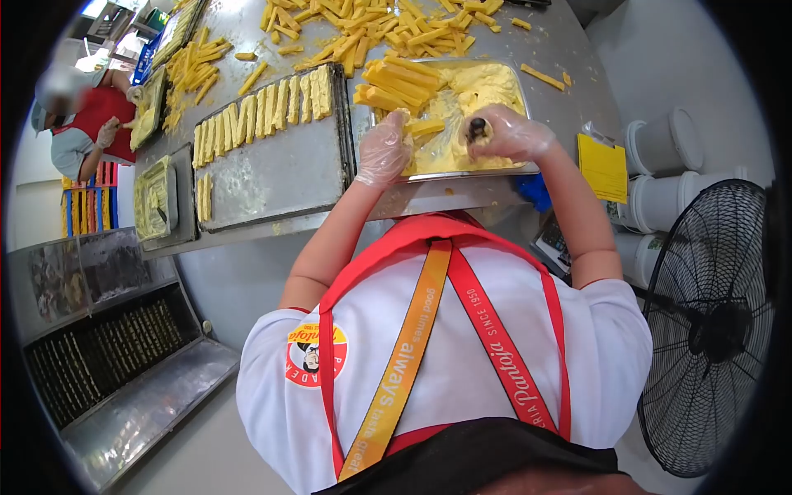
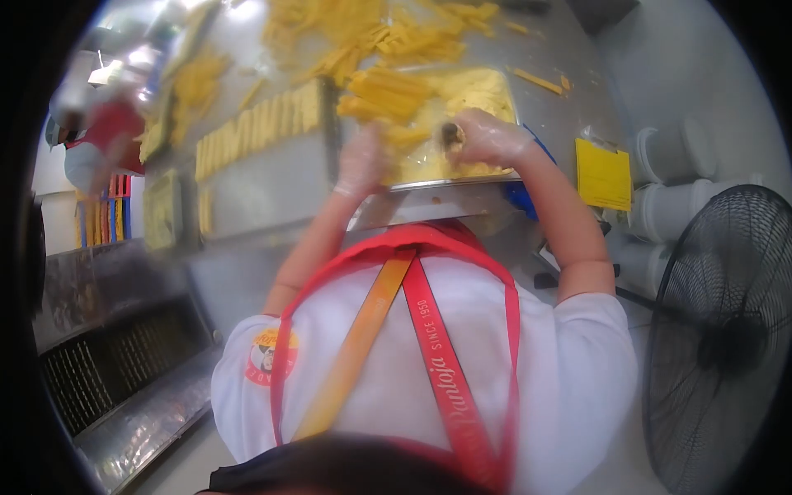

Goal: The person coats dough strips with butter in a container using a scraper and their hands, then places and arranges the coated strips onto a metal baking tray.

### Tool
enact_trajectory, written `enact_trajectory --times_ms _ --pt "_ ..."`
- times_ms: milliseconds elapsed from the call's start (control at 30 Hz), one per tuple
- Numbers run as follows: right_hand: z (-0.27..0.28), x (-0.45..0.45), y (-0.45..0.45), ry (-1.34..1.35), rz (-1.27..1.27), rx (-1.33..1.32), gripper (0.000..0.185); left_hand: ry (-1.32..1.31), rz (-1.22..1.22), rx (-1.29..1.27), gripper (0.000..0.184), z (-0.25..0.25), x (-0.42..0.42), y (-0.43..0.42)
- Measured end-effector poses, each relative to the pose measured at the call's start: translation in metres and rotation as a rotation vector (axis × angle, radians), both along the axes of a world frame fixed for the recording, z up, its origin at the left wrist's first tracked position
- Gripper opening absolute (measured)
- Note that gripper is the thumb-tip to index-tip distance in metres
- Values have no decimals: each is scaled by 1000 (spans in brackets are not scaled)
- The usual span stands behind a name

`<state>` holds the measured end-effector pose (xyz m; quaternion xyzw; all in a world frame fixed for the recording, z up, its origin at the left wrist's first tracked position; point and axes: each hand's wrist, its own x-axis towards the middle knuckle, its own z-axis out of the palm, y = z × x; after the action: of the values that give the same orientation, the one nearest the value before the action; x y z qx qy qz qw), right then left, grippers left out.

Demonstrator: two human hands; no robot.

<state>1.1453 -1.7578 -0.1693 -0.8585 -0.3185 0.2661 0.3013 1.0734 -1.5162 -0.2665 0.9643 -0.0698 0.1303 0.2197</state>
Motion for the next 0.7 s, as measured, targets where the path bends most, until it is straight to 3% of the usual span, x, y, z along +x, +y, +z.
enact_trajectory --times_ms 67,200,333,467,500,600,700 --pt "-26 19 7 -150 -103 -61 24 50 30 -128 40 -2 2 -1" --pt "-40 29 16 -394 -257 360 21 -34 27 -346 43 -10 3 1" --pt "-32 9 20 360 -432 875 23 64 100 -341 46 -16 -1 -2" --pt "-40 13 23 261 -669 683 25 6 101 -332 46 -13 -6 -7" --pt "-40 22 22 199 -665 542 24 13 109 -343 46 -13 -7 -8" --pt "-37 18 24 -149 -517 620 22 -4 126 -367 45 -11 -8 -14" --pt "-49 9 33 264 -467 881 19 44 163 -333 44 -5 -6 -18"
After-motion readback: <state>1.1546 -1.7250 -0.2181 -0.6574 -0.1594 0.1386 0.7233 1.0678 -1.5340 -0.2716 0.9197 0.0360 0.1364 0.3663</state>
